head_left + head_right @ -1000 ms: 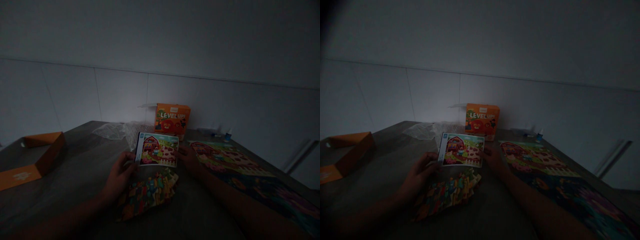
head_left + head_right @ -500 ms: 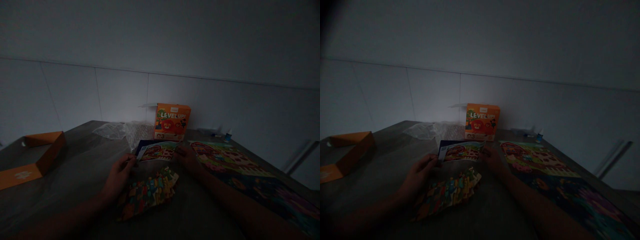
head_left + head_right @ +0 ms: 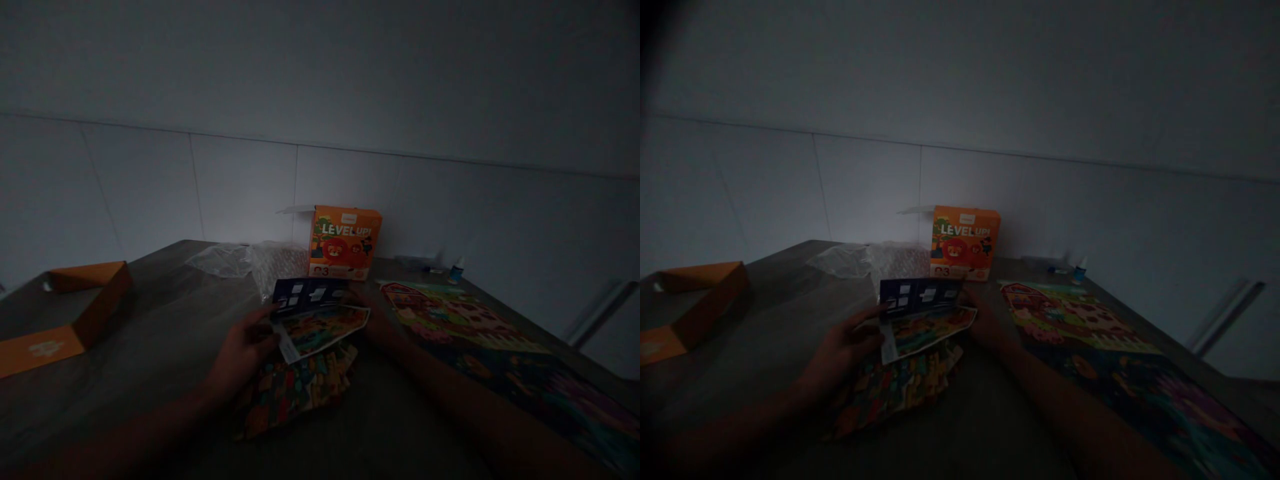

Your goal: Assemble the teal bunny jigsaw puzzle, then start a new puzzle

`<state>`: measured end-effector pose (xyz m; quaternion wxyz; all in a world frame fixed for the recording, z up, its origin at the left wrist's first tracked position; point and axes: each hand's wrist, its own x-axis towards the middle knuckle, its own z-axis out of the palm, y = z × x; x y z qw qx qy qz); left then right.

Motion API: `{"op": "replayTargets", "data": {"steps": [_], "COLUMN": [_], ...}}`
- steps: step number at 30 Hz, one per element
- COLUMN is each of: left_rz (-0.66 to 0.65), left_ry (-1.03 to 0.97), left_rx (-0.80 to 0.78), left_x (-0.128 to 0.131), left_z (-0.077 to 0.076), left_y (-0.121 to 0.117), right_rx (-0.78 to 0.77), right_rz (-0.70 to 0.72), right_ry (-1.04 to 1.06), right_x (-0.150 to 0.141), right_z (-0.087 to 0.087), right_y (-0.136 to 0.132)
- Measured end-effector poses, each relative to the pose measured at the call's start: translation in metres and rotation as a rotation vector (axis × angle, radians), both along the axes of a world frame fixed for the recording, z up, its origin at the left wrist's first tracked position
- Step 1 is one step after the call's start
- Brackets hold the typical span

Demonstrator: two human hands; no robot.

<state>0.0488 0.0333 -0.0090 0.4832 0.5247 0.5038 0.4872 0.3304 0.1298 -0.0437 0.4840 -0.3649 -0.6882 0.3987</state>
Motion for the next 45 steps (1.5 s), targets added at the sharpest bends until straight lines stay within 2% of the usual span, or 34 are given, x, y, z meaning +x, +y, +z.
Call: {"op": "replayTargets", "data": {"steps": [8, 12, 16, 19, 23, 28, 33, 40, 43, 45], "left_rz": [-0.005, -0.03, 0.042, 0.057, 0.034, 0.028, 0.004, -0.109, -0.082, -0.056], "left_ry": [-0.036, -0.17, -0.206, -0.222, -0.266, -0.24, -0.241, -0.235, -0.21, -0.205], "left_rx": [-0.004, -0.024, -0.07, -0.073, -0.054, -0.017, -0.003, -0.008, -0.007, -0.011], "left_x": [0.001, 0.004, 0.006, 0.005, 0.005, 0.005, 0.005, 0.007, 0.006, 0.005], "left_z": [-0.003, 0.003, 0.006, 0.004, 0.003, 0.005, 0.003, 0.005, 0.006, 0.005], "left_y": [0.001, -0.001, 0.001, 0.002, 0.0, -0.002, -0.002, -0.007, -0.007, -0.006], "right_rx": [-0.098, -0.118, -0.117, -0.14, -0.247, -0.374, -0.389, -0.337, -0.329, -0.339], "right_rz": [0.034, 0.007, -0.012, 0.062, 0.147, 0.234, 0.246, 0.126, 0.119, 0.175], "right_ry": [0.065, 0.113, 0.066, 0.047, 0.132, 0.151, 0.23, 0.325, 0.323, 0.292], "right_x": [0.0, 0.003, 0.003, 0.0, -0.001, 0.002, 0.004, 0.002, -0.001, -0.002], "right_z": [0.006, 0.005, 0.006, 0.011, 0.019, 0.02, 0.015, 0.016, 0.021, 0.025], "right_y": [-0.003, 0.0, 0.004, 0.002, -0.008, -0.013, -0.006, -0.004, -0.009, -0.013]}}
